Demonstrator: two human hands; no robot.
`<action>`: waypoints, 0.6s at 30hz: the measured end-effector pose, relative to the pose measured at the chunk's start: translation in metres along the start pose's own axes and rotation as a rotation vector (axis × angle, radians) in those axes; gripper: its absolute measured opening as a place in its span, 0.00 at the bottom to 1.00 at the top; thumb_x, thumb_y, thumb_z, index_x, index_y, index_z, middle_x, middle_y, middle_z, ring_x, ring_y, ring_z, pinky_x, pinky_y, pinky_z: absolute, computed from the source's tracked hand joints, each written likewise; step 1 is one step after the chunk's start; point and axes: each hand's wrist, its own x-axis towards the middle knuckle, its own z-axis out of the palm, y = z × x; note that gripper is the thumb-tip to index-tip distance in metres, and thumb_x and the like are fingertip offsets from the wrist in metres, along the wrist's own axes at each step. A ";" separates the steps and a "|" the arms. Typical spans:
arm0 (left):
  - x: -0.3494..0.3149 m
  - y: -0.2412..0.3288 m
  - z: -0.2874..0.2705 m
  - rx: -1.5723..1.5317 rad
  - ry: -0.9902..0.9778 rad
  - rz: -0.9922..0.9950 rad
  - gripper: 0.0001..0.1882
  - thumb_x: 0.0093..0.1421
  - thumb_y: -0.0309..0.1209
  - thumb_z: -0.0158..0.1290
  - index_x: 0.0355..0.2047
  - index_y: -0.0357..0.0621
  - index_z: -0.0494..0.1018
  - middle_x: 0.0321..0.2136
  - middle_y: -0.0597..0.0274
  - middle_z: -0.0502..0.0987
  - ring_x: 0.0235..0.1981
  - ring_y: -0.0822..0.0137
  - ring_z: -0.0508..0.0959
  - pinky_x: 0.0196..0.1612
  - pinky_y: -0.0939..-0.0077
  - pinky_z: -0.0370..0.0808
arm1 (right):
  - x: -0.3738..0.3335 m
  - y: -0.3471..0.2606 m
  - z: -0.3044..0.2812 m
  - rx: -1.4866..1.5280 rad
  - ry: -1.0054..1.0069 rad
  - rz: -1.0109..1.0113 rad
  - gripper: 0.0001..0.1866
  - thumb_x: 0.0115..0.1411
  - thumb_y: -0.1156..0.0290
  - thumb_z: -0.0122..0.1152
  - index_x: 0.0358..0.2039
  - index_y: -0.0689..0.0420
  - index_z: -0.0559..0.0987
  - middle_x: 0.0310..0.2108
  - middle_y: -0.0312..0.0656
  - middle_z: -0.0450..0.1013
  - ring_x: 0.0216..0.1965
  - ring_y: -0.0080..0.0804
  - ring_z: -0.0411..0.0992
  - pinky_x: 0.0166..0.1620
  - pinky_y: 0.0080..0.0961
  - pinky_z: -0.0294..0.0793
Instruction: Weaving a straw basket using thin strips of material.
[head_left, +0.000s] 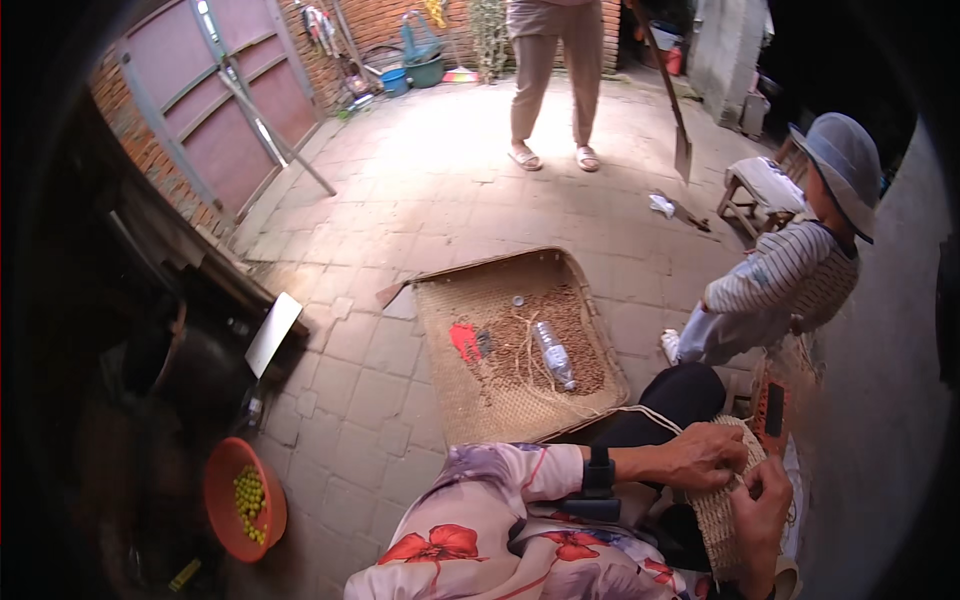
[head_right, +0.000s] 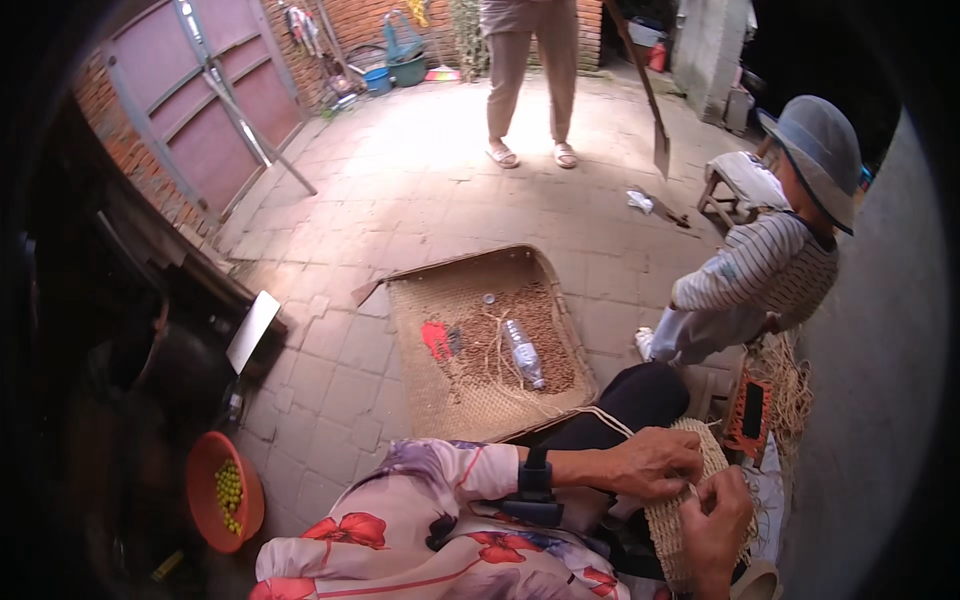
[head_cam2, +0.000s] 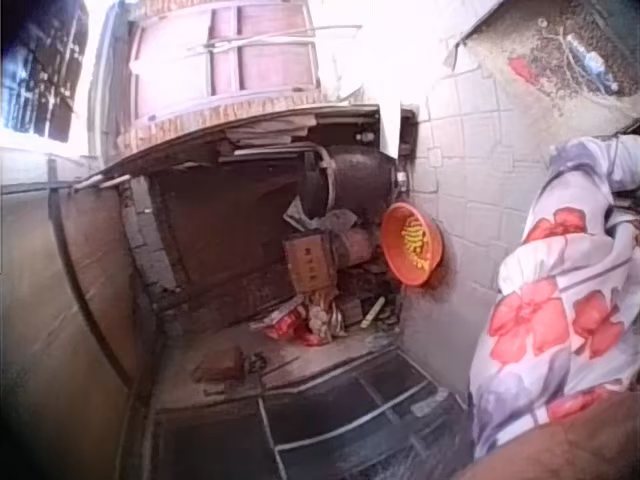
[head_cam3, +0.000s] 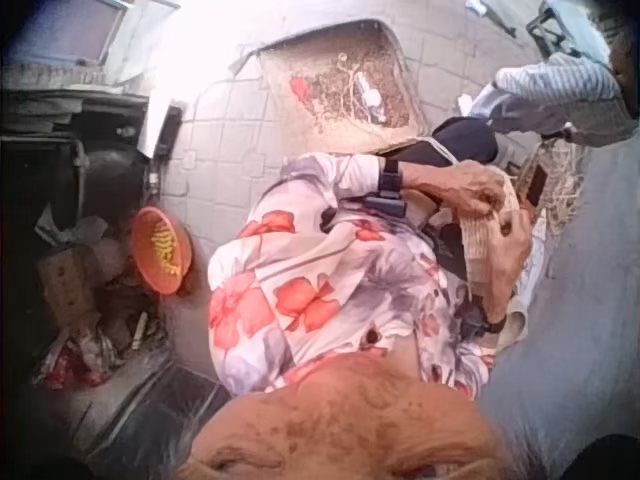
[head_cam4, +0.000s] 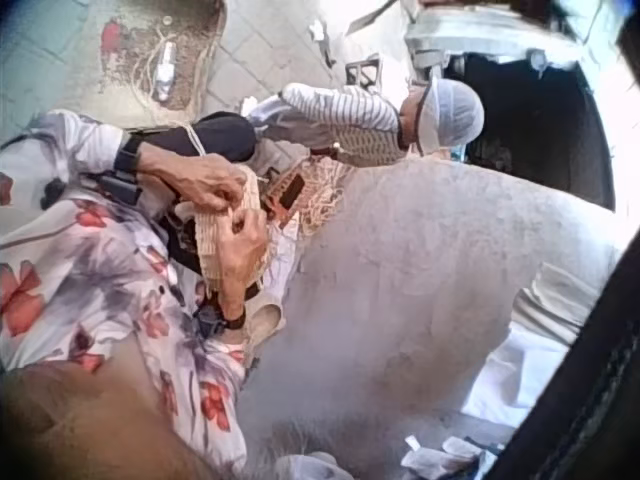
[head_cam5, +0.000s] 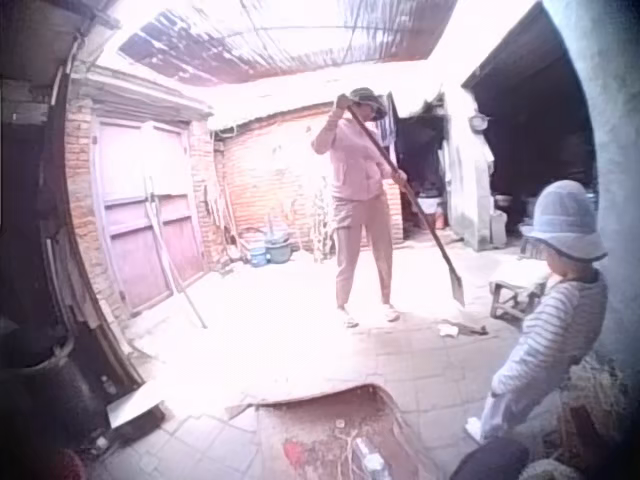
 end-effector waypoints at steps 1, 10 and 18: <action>-0.002 0.005 -0.003 0.046 0.052 0.038 0.08 0.49 0.30 0.56 0.29 0.42 0.73 0.29 0.56 0.69 0.34 0.51 0.75 0.35 0.57 0.71 | 0.004 0.000 -0.003 0.057 -0.054 0.010 0.10 0.43 0.84 0.58 0.21 0.63 0.64 0.22 0.43 0.62 0.22 0.38 0.63 0.28 0.33 0.61; -0.034 -0.009 -0.049 -0.009 0.176 -0.077 0.21 0.57 0.28 0.56 0.53 0.44 0.71 0.35 0.57 0.76 0.36 0.61 0.78 0.43 0.69 0.76 | 0.007 0.006 -0.018 0.563 -0.311 0.232 0.09 0.56 0.75 0.59 0.25 0.56 0.67 0.22 0.29 0.63 0.26 0.15 0.59 0.30 0.18 0.59; -0.330 -0.070 -0.399 -0.362 1.418 -1.194 0.38 0.62 0.39 0.55 0.68 0.57 0.49 0.29 0.58 0.80 0.21 0.69 0.77 0.19 0.72 0.71 | 0.006 0.003 -0.038 0.348 -0.436 0.098 0.10 0.64 0.75 0.59 0.27 0.56 0.69 0.28 0.38 0.61 0.33 0.24 0.61 0.40 0.24 0.63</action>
